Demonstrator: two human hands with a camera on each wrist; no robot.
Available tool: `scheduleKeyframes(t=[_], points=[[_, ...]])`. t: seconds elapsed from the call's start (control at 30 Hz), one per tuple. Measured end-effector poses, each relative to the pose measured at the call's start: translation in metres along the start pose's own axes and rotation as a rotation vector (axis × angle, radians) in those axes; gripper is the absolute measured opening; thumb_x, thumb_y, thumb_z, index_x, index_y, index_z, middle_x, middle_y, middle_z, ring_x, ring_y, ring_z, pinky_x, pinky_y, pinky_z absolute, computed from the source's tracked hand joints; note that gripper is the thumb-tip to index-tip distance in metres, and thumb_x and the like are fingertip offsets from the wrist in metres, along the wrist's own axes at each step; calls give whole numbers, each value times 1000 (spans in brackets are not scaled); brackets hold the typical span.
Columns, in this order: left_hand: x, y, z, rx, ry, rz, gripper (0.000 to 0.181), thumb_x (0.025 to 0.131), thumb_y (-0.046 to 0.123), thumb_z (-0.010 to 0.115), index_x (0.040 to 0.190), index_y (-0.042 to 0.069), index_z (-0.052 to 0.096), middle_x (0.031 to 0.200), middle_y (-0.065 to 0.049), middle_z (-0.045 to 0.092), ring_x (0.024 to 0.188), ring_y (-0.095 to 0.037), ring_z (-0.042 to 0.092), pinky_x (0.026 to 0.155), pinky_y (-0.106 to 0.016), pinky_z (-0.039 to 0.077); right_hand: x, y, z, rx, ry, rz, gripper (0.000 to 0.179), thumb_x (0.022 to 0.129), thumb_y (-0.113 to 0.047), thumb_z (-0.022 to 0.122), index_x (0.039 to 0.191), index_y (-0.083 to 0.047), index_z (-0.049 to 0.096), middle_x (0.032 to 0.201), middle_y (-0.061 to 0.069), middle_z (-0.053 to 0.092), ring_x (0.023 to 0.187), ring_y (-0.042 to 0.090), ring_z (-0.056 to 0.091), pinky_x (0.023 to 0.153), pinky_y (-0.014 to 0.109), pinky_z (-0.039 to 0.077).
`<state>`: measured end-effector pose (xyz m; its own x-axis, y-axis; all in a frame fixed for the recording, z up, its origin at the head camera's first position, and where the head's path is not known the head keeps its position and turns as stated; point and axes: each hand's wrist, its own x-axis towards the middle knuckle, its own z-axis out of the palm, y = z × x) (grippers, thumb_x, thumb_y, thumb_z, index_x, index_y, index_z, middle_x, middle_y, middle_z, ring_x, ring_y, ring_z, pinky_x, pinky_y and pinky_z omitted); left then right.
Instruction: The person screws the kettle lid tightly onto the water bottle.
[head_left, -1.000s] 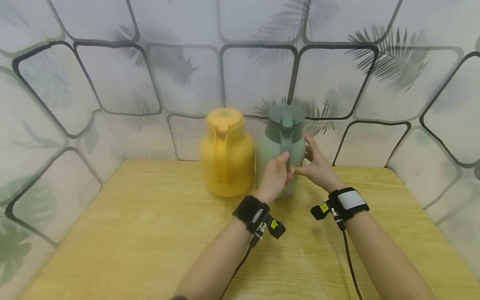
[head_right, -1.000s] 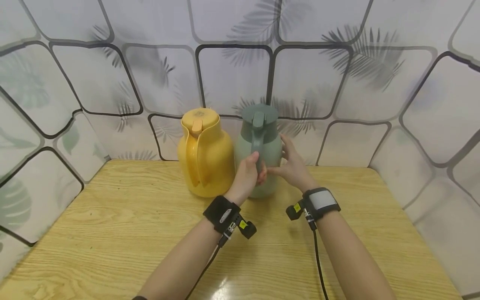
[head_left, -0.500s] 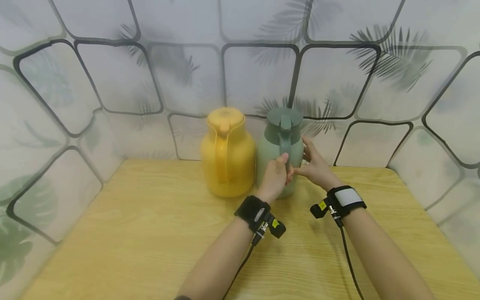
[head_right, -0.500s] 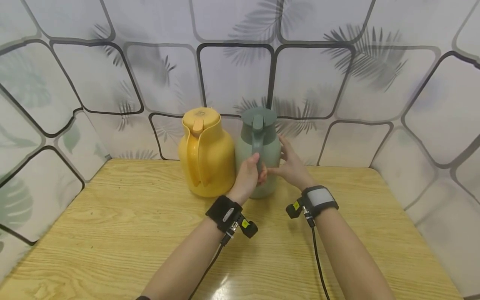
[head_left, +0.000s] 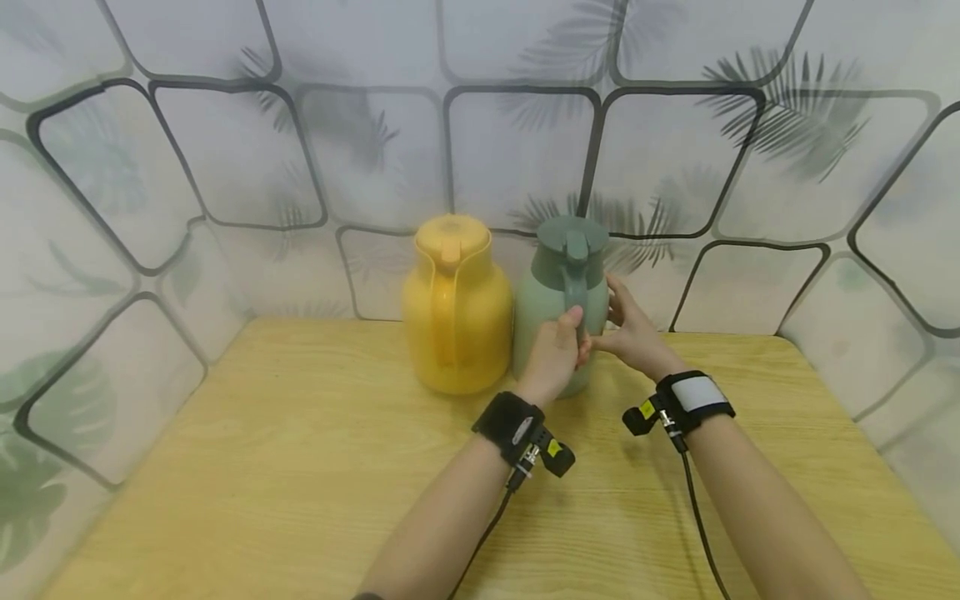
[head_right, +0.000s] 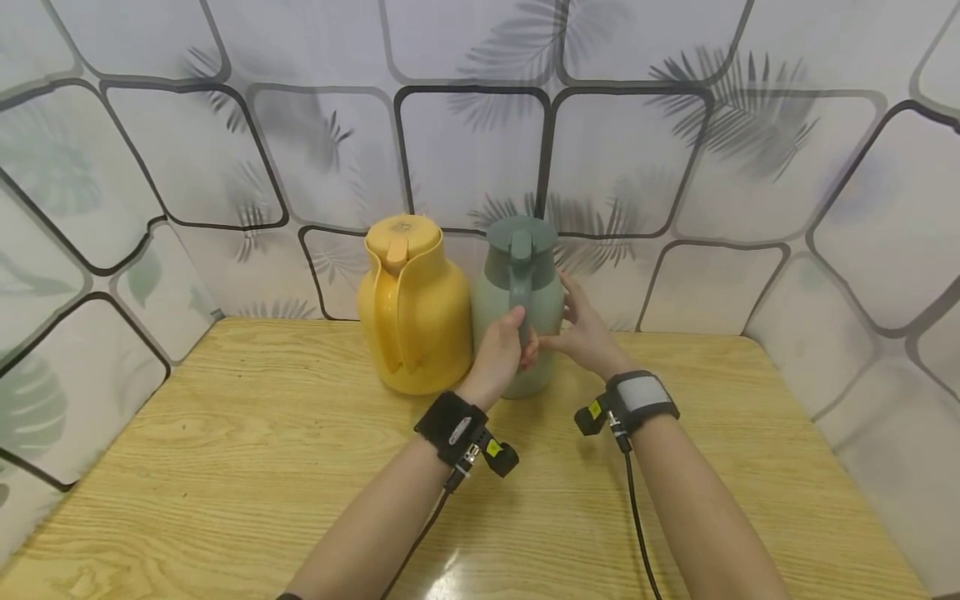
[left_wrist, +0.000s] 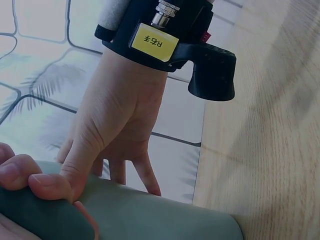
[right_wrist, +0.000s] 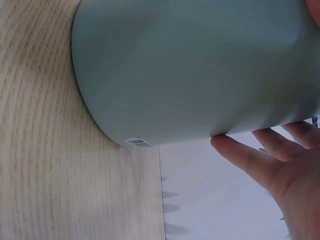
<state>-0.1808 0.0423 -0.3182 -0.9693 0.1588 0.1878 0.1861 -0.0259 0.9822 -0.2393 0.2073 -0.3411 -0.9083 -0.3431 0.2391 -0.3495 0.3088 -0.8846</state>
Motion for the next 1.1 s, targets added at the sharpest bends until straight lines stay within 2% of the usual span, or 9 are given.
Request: scheduleKeyframes(t=[0.23, 0.43, 0.63, 0.77, 0.87, 0.97, 1.1], points=[[-2, 1, -3, 38, -50, 34, 57, 101, 38, 32, 56, 6, 48, 48, 0, 42, 46, -13, 39, 49, -23, 32, -1, 0, 0, 10, -7, 5, 102, 81, 3, 73, 153, -25, 7, 151, 24, 21, 134, 46, 26, 95, 62, 36], [-3, 2, -7, 51, -102, 51, 60, 99, 44, 28, 58, 5, 47, 49, -1, 41, 48, -16, 39, 49, -23, 33, -1, 1, 0, 16, -35, -4, 101, 82, 3, 72, 153, -26, 5, 153, 21, 16, 135, 48, 23, 97, 62, 33], [-2, 3, -10, 72, -118, -9, 63, 100, 46, 29, 59, 5, 53, 52, -3, 50, 52, -20, 49, 55, -25, 37, -4, -4, 1, -10, -41, 26, 102, 85, -4, 71, 154, -29, 0, 157, 10, 3, 135, 48, 21, 98, 63, 31], [-2, 6, -12, 133, -114, -47, 63, 102, 45, 28, 65, 5, 60, 58, -3, 58, 59, -23, 54, 60, -27, 39, -7, -8, 2, -43, -25, 41, 99, 86, -10, 71, 154, -31, 1, 157, 10, 5, 133, 48, 25, 98, 62, 32], [-3, 7, -13, 162, -118, -64, 60, 103, 46, 29, 74, 5, 62, 64, -4, 62, 66, -23, 58, 63, -25, 40, -10, -13, 3, -80, -6, 40, 96, 87, -10, 70, 154, -26, 2, 155, 15, 10, 131, 48, 30, 97, 61, 35], [-5, 9, -16, 181, -134, -42, 52, 104, 43, 32, 85, 4, 62, 71, -5, 64, 72, -21, 61, 66, -25, 43, -14, -17, 4, -123, 7, 46, 94, 88, -9, 69, 154, -20, 3, 154, 19, 14, 129, 49, 33, 97, 60, 36], [-12, 11, -23, 281, -167, 49, 47, 104, 40, 33, 88, 4, 59, 73, -4, 58, 68, -15, 54, 64, -27, 42, -23, -21, 5, -167, -8, 98, 97, 87, -17, 72, 154, -17, 2, 152, 23, 17, 129, 49, 33, 97, 59, 37]])
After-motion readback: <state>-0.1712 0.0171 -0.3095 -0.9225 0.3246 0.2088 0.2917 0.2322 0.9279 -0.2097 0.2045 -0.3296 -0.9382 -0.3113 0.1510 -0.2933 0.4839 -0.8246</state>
